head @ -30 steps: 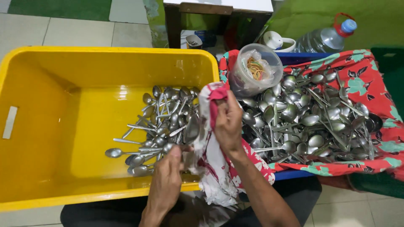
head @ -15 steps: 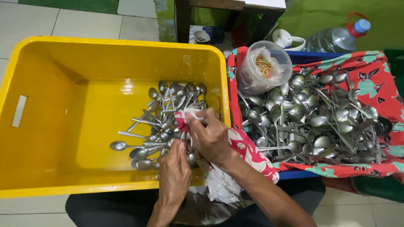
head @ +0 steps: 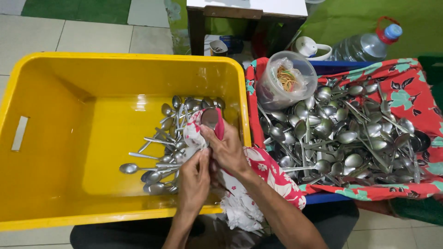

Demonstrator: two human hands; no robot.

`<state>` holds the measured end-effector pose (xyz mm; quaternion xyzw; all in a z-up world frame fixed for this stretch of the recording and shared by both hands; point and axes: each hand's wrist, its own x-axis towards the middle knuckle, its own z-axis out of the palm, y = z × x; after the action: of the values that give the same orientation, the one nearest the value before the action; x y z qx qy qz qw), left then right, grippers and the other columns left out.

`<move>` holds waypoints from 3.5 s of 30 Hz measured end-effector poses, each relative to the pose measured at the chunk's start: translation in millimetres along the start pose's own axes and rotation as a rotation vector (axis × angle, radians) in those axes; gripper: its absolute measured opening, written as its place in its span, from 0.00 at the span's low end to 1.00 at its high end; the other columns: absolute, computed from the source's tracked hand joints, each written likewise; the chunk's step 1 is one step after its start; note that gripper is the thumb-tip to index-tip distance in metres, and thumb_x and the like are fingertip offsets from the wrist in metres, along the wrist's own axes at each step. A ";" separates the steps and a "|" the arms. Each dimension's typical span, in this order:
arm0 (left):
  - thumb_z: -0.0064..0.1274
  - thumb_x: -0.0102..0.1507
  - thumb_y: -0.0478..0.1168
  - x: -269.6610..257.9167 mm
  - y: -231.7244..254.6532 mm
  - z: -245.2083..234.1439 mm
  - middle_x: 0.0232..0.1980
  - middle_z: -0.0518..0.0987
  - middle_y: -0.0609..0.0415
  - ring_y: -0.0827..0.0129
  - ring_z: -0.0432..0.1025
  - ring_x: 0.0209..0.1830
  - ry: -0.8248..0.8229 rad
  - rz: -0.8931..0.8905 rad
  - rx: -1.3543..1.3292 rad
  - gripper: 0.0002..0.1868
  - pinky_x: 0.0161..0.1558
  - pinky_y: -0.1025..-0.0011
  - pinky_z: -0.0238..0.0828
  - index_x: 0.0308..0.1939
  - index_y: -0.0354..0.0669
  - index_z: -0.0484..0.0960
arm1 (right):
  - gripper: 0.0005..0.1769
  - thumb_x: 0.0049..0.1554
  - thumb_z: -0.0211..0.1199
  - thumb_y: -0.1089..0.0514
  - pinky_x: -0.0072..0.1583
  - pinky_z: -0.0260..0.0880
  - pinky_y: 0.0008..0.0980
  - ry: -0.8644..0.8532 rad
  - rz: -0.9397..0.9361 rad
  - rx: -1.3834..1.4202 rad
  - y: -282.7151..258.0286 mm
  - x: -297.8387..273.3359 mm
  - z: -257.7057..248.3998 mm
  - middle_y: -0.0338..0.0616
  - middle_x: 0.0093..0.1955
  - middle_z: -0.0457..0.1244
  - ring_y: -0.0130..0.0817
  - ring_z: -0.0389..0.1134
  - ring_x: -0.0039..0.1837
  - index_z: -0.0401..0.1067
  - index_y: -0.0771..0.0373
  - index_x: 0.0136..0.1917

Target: Wiping and cleaning metal spoons with a cloth and sorting them into bins.

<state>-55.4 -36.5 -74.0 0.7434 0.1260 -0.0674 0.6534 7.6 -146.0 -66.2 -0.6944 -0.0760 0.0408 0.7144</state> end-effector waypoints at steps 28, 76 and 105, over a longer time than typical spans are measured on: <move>0.29 0.71 0.45 43.0 85.2 -63.3 0.63 0.78 0.37 0.55 0.78 0.60 0.082 0.272 -0.429 0.25 0.61 0.64 0.80 0.64 0.29 0.68 | 0.25 0.57 0.56 0.73 0.46 0.64 0.40 -0.070 -0.650 -0.955 -67.8 -54.3 14.8 0.58 0.49 0.59 0.44 0.61 0.45 0.63 0.81 0.67; 0.49 0.63 0.32 -59.8 54.2 15.1 0.40 0.81 0.54 0.83 0.68 0.28 -0.625 0.021 -0.796 0.18 0.31 0.86 0.62 0.56 0.27 0.78 | 0.15 0.55 0.57 0.72 0.46 0.64 0.18 0.001 0.050 0.299 -99.7 -93.8 -145.3 0.44 0.45 0.66 0.23 0.65 0.43 0.67 0.71 0.57; 0.49 0.70 0.46 -112.9 -24.5 89.9 0.54 0.67 0.21 0.38 0.68 0.45 -0.381 0.502 0.371 0.26 0.49 0.48 0.69 0.48 0.15 0.75 | 0.12 0.69 0.48 0.68 0.57 0.77 0.35 0.255 -0.379 -0.401 2.8 38.0 -74.4 0.53 0.54 0.62 0.40 0.67 0.53 0.57 0.69 0.65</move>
<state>-164.6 -133.7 -79.8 0.8311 -0.1989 -0.0638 0.5154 57.4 -213.0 -68.8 -0.7946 -0.1204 -0.1967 0.5617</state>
